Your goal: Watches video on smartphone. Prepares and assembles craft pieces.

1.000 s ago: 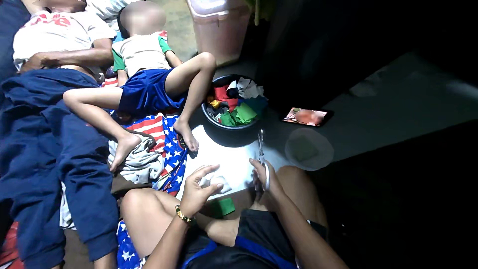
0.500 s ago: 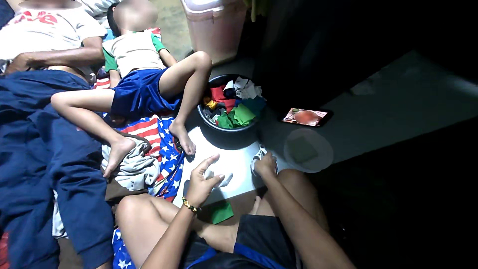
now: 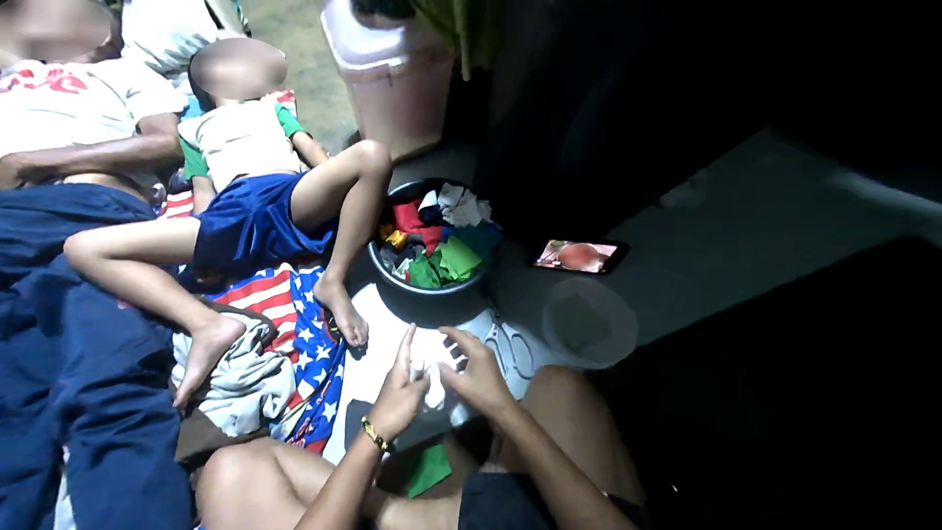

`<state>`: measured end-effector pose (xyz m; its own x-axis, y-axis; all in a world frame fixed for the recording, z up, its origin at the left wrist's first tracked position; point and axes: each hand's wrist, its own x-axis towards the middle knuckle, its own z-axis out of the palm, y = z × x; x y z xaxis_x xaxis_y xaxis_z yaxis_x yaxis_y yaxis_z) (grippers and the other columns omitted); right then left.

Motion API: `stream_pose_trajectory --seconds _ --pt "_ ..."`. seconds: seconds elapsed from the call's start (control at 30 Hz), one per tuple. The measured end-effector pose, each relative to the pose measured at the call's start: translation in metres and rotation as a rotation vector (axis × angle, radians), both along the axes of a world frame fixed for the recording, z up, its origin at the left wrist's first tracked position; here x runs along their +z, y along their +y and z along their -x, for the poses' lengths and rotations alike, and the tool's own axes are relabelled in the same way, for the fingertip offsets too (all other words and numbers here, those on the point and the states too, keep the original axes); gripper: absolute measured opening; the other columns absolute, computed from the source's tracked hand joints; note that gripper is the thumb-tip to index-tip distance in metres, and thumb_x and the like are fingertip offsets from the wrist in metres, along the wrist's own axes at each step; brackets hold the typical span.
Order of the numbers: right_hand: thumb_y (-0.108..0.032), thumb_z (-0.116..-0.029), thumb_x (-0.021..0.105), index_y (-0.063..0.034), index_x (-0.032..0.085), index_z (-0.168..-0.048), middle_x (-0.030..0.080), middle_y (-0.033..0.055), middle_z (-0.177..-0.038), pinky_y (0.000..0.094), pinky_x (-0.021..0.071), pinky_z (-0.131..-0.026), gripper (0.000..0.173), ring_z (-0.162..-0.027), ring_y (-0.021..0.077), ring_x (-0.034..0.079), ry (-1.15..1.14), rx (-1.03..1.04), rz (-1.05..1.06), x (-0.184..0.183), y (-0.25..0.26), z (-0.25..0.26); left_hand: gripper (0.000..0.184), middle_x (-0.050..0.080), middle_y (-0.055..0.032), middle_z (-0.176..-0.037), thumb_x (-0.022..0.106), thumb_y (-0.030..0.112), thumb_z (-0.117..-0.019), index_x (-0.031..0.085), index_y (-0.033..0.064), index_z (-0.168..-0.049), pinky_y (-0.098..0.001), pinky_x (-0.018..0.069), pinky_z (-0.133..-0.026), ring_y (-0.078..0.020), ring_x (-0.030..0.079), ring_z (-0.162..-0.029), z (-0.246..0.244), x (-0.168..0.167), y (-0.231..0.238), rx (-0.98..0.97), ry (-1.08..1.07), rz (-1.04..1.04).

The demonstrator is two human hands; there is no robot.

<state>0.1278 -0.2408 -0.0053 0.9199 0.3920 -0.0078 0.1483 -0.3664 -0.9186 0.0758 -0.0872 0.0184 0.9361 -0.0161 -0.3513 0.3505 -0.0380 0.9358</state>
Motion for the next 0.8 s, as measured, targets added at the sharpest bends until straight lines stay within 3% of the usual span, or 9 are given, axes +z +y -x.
stream_pose_trajectory --seconds 0.03,0.1,0.2,0.27,0.37,0.47,0.63,0.7,0.8 --pt "0.002 -0.0832 0.066 0.0102 0.064 -0.129 0.069 0.0267 -0.113 0.0397 0.0569 -0.083 0.046 -0.094 0.0303 0.069 -0.026 -0.022 0.001 -0.004 -0.001 -0.005 0.083 0.048 -0.0213 -0.148 0.051 -0.005 -0.0937 0.01 0.0074 -0.164 -0.03 0.0552 -0.078 -0.0118 0.065 -0.094 -0.004 0.003 0.0 -0.032 0.024 -0.05" --pt "0.007 -0.0828 0.064 0.0103 0.067 -0.124 0.072 0.0256 -0.112 0.0407 0.0581 -0.089 0.041 -0.097 0.0292 0.072 0.022 -0.068 -0.014 -0.013 -0.005 -0.014 0.083 0.051 -0.023 -0.146 0.051 -0.005 -0.0933 0.011 0.008 -0.165 -0.0356 0.0571 -0.084 -0.018 0.068 -0.099 -0.013 0.01 0.004 -0.09 0.073 -0.121" --pt "0.008 -0.089 0.063 0.0072 0.064 -0.127 0.07 0.0187 -0.11 0.0328 0.0584 -0.072 0.038 -0.08 0.0171 0.069 0.285 -0.185 -0.063 -0.021 -0.014 -0.024 0.064 0.051 -0.0201 -0.149 0.057 -0.004 -0.095 0.036 0.0029 -0.155 -0.0363 0.0555 -0.095 -0.0202 0.066 -0.113 -0.024 0.012 0.013 -0.027 0.081 -0.118" --pt "0.003 -0.0962 0.062 0.0057 0.061 -0.128 0.067 0.0155 -0.11 0.0287 0.0554 -0.065 0.031 -0.073 0.0124 0.064 0.458 -0.215 -0.139 -0.024 -0.019 -0.03 0.046 0.064 -0.0162 -0.129 0.059 -0.003 -0.0954 0.052 -0.0024 -0.141 -0.0316 0.0576 -0.086 -0.0142 0.068 -0.099 -0.026 0.005 0.018 0.066 0.074 -0.055" --pt "0.005 -0.1011 0.047 0.0077 0.061 -0.124 0.066 0.0101 -0.105 0.0228 0.0514 -0.07 0.027 -0.076 0.0071 0.06 0.579 -0.194 -0.301 -0.012 -0.017 -0.044 0.037 0.067 -0.0148 -0.115 0.061 -0.001 -0.0953 0.057 -0.007 -0.132 -0.0284 0.0566 -0.078 -0.0102 0.066 -0.086 -0.016 -0.011 0.022 0.147 0.118 -0.002" --pt "0.013 -0.0946 0.048 0.0086 0.06 -0.128 0.067 0.0127 -0.114 0.0248 0.0545 -0.074 0.036 -0.085 0.0093 0.064 0.388 -0.176 -0.284 0.022 -0.01 -0.09 0.036 0.067 -0.014 -0.115 0.064 0.002 -0.0942 0.059 -0.0054 -0.129 -0.029 0.0564 -0.077 -0.0112 0.066 -0.085 0.005 -0.031 0.022 0.146 0.161 -0.002" --pt "0.006 -0.0858 0.076 0.0056 0.065 -0.124 0.067 0.0219 -0.119 0.0419 0.0565 -0.089 0.04 -0.099 0.0267 0.068 0.112 -0.221 -0.012 0.047 0.012 -0.179 0.033 0.068 -0.0129 -0.115 0.065 0.0 -0.092 0.062 -0.0049 -0.124 -0.0303 0.0581 -0.084 -0.0122 0.068 -0.093 0.031 -0.043 0.024 0.141 0.163 0.072" --pt "0.005 -0.0859 0.077 0.0064 0.067 -0.12 0.063 0.0252 -0.126 0.0471 0.0545 -0.095 0.036 -0.109 0.0333 0.065 0.026 -0.178 0.118 0.053 0.021 -0.199 0.032 0.069 -0.0119 -0.115 0.064 -0.002 -0.0923 0.062 -0.0052 -0.124 -0.0294 0.0579 -0.086 -0.0107 0.068 -0.093 0.033 -0.046 0.029 0.122 0.156 0.091" --pt "0.003 -0.0927 0.068 0.0105 0.069 -0.109 0.063 0.0287 -0.121 0.0492 0.0513 -0.097 0.018 -0.11 0.0374 0.063 -0.115 -0.15 0.23 0.055 0.031 -0.221 0.032 0.069 -0.0117 -0.114 0.063 -0.004 -0.0917 0.061 -0.0064 -0.124 -0.0287 0.0579 -0.086 -0.0098 0.068 -0.093 0.033 -0.058 0.035 0.121 0.159 0.138"
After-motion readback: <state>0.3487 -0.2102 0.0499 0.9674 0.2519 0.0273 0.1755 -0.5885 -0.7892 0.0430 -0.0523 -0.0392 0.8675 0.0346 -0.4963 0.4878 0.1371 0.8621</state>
